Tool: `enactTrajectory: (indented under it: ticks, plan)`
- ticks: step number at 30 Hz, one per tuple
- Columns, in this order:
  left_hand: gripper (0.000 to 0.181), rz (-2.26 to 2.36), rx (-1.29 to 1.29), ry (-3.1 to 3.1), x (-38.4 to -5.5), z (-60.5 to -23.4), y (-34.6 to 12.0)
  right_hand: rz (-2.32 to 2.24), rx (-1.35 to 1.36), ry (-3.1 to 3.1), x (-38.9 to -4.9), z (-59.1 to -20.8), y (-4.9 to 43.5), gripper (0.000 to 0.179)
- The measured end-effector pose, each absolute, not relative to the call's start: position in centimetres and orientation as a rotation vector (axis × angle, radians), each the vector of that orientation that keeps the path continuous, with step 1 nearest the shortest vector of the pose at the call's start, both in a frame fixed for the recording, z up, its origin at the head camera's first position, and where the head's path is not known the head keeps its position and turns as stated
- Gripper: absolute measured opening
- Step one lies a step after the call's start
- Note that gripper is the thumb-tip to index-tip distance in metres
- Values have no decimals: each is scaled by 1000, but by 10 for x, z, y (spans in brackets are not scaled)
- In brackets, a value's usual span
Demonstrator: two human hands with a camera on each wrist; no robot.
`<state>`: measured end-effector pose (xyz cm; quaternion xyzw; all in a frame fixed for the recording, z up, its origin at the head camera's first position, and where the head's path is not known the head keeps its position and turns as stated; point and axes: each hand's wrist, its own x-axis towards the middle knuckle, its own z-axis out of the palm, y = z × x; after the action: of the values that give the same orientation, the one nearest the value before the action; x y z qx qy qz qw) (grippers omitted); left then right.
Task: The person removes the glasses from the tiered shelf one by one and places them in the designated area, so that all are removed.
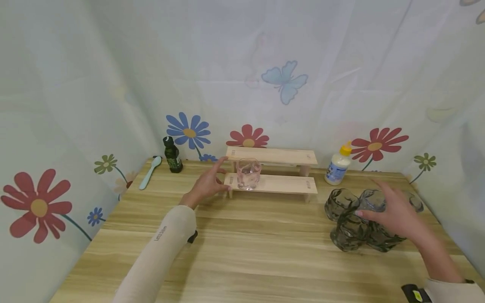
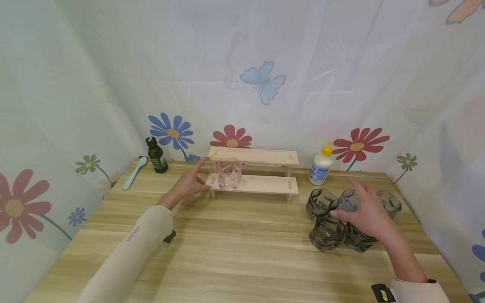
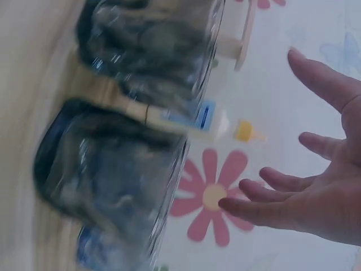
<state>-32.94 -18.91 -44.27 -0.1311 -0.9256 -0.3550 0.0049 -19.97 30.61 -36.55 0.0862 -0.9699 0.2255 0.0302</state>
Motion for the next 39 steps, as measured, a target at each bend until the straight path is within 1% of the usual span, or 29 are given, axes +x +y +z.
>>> enactTrajectory:
  ticks: [4,9,15,20,26,33,39]
  plan:
    - [104,-1106,-398,-2902,-329,-442,-189,791,348,-2913,-217,-359,275,110]
    - [104,-1103,-397,-2907,-329,-441,-188,923,464,-2859,-240,-358,238,104]
    - [104,-1099,-396,-2905,-330,-440,-188,967,637,-2837,-264,-363,194,104]
    - [104,-1085,-401,-2904,-331,-440,-188,1010,744,-2832,-277,-371,161,104]
    - [104,-1073,-389,-2918,-331,-441,-188,1078,781,-2836,-291,-379,128,103]
    - [104,-1072,-397,-2910,-329,-440,-187,1285,811,-2799,-306,-391,98,96]
    - [103,-1081,-413,-2898,-329,-441,-187,1284,812,-2772,-314,-402,77,93]
